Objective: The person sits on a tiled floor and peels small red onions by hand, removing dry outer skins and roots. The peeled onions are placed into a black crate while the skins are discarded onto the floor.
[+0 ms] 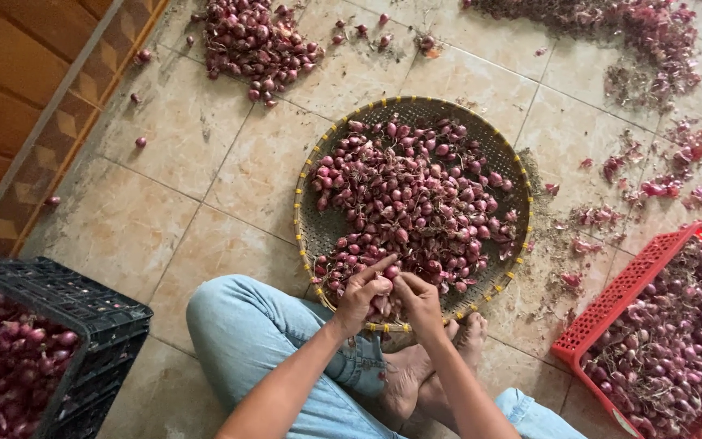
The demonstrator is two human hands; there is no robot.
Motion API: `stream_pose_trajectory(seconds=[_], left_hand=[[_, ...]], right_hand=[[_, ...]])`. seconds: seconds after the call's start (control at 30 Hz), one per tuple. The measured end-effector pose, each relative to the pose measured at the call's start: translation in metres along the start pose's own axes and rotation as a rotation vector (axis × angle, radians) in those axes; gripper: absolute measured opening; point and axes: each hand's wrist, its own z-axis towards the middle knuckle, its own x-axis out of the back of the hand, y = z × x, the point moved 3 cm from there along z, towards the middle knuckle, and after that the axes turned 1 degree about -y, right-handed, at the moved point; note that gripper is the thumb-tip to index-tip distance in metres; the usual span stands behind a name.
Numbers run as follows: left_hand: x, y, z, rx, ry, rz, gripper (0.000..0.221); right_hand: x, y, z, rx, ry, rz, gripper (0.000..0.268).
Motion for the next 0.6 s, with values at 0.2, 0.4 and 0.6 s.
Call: stream_pose_trajectory(seconds=[0.2, 0.4, 0.6], left_hand=[[0.014, -0.018, 0.016, 0.010, -0.054, 0.027, 0.047], [0.013, -0.016, 0.014, 0.079, -0.045, 0.007, 0.044], [0.033, -0.037, 0.024, 0.238, 0.046, -0.008, 0.040]], right_hand=[[-0.004, -0.020, -0.008, 0.276, -0.023, -0.233, 0.011], [-0.007, -0.039, -0.016, 0.315, 0.006, -0.235, 0.036], [-0.011, -0.040, -0.014, 0.491, -0.016, -0.374, 0.014]])
